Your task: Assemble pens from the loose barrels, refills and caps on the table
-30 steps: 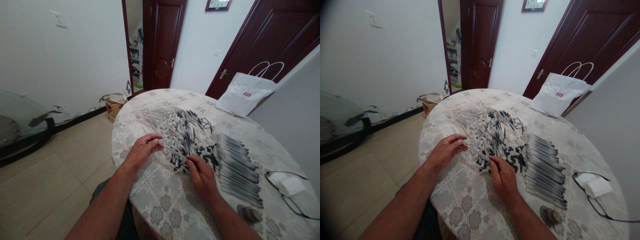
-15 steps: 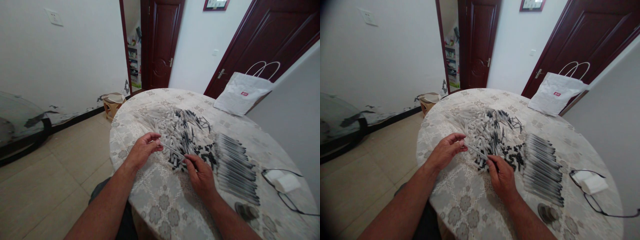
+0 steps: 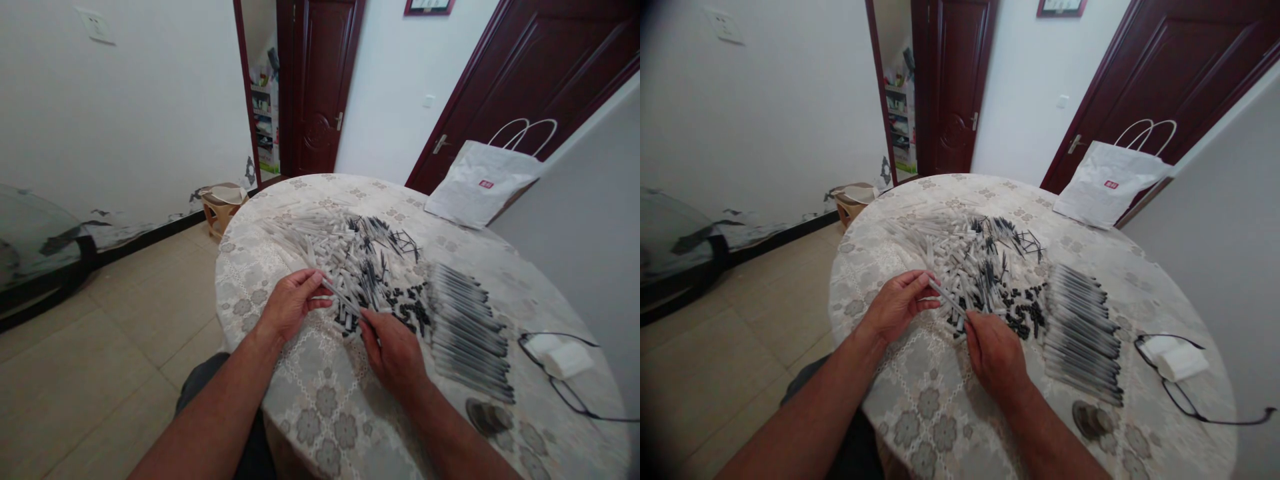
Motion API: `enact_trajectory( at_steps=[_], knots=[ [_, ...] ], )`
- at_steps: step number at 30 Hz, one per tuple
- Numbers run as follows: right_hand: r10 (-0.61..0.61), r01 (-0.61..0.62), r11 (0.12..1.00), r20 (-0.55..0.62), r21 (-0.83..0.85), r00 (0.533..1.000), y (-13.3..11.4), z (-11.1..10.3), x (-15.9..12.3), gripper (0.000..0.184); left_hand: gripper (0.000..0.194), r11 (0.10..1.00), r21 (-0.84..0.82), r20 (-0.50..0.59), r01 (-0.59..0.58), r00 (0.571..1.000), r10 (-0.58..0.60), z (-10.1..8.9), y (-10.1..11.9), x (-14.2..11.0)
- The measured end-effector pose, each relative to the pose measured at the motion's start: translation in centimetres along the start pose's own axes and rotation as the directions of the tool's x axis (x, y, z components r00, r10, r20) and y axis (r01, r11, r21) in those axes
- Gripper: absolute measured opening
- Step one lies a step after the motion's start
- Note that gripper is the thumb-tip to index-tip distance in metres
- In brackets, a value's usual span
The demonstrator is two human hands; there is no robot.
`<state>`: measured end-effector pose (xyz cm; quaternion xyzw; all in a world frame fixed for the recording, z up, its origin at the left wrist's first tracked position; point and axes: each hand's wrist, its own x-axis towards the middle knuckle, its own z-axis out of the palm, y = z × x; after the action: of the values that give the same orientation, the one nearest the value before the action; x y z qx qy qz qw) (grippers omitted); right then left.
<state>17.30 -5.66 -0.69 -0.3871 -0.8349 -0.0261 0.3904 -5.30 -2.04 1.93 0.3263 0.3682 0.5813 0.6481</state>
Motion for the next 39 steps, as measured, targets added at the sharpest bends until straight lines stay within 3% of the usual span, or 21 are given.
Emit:
enact_trajectory(
  at_steps=[4, 6, 8, 10, 12, 14, 16, 17, 18, 20, 22, 24, 27, 30, 33, 36, 39],
  knots=[
    [0.034, -0.034, 0.997, 0.007, 0.069, 0.999, -0.6, -0.2, 0.0, 0.024, 0.030, 0.998, 0.060, 0.032, -0.002, 0.999, 0.000, -0.2, 0.0, 0.0],
    [0.142, -0.145, 0.980, 0.033, 0.133, 0.989, -1.0, -0.4, 0.0, 0.021, 0.031, 0.998, 0.069, 0.033, -0.007, 0.999, 0.004, -0.3, -0.2, 0.1],
    [0.305, -0.322, 0.921, 0.108, 0.219, 0.946, -1.4, -0.6, 0.1, 0.020, 0.032, 0.998, 0.062, 0.021, -0.016, 1.000, 0.015, -0.2, -0.4, 0.1],
    [0.476, -0.533, 0.776, 0.239, 0.338, 0.846, -1.5, -0.5, 0.1, 0.023, 0.033, 0.999, 0.047, 0.013, -0.026, 1.000, 0.025, 0.0, -0.6, 0.1],
    [0.585, -0.709, 0.535, 0.403, 0.459, 0.703, -1.5, -0.2, 0.2, 0.027, 0.033, 0.999, 0.045, 0.013, -0.023, 1.000, 0.022, 0.1, -0.7, 0.1],
    [0.602, -0.802, 0.296, 0.550, 0.519, 0.578, -1.5, -0.1, 0.5, 0.030, 0.033, 0.998, 0.060, 0.012, -0.024, 1.000, 0.024, 0.2, -0.7, 0.0],
    [0.571, -0.833, 0.209, 0.628, 0.512, 0.529, -1.6, -0.3, 1.0, 0.027, 0.033, 0.995, 0.096, 0.008, -0.040, 0.999, 0.039, 0.3, -0.6, -0.2],
    [0.553, -0.825, 0.246, 0.625, 0.508, 0.550, -1.7, -0.6, 1.2, 0.024, 0.033, 0.991, 0.122, 0.010, -0.048, 0.999, 0.047, 0.4, -0.6, -0.2],
    [0.537, -0.798, 0.338, 0.593, 0.500, 0.599, -1.7, -1.1, 1.6, 0.021, 0.033, 0.986, 0.156, 0.003, -0.058, 0.998, 0.058, 0.4, -0.5, -0.3],
    [0.477, -0.678, 0.595, 0.490, 0.430, 0.730, -1.8, -2.3, 2.1, 0.014, 0.033, 0.967, 0.246, 0.013, -0.057, 0.998, 0.056, 0.3, -0.3, -0.2],
    [0.391, -0.522, 0.798, 0.401, 0.301, 0.829, -1.6, -3.9, 2.4, 0.010, 0.034, 0.942, 0.330, 0.024, -0.059, 0.998, 0.054, 0.0, 0.0, -0.1],
    [0.343, -0.411, 0.899, 0.334, 0.155, 0.878, -1.1, -5.8, 1.9, 0.010, 0.034, 0.914, 0.396, 0.009, -0.085, 0.996, 0.089, -0.4, 0.4, 0.0],
    [0.357, -0.361, 0.932, 0.283, -0.042, 0.890, 0.6, -9.3, 0.0, 0.011, 0.035, 0.758, 0.640, -0.016, -0.129, 0.983, 0.181, -1.2, 1.0, 0.1],
    [0.408, -0.357, 0.905, 0.236, -0.233, 0.882, 3.4, -13.2, -2.8, 0.014, 0.033, 0.417, 0.897, 0.021, -0.147, 0.956, 0.291, -2.1, 1.2, 0.3],
    [0.452, -0.359, 0.864, 0.229, -0.353, 0.862, 6.1, -16.3, -5.7, 0.014, 0.028, 0.157, 0.972, 0.115, -0.173, 0.940, 0.320, -2.6, 1.1, 0.5],
    [0.486, -0.362, 0.844, 0.281, -0.395, 0.827, 8.0, -18.1, -7.9, 0.016, 0.029, 0.026, 0.979, 0.186, -0.201, 0.942, 0.279, -3.0, 0.8, 0.9],
    [0.522, -0.379, 0.826, 0.311, -0.418, 0.794, 9.0, -18.4, -9.5, 0.017, 0.035, -0.075, 0.970, 0.243, -0.232, 0.945, 0.220, -3.4, 0.6, 1.2]
  ],
)
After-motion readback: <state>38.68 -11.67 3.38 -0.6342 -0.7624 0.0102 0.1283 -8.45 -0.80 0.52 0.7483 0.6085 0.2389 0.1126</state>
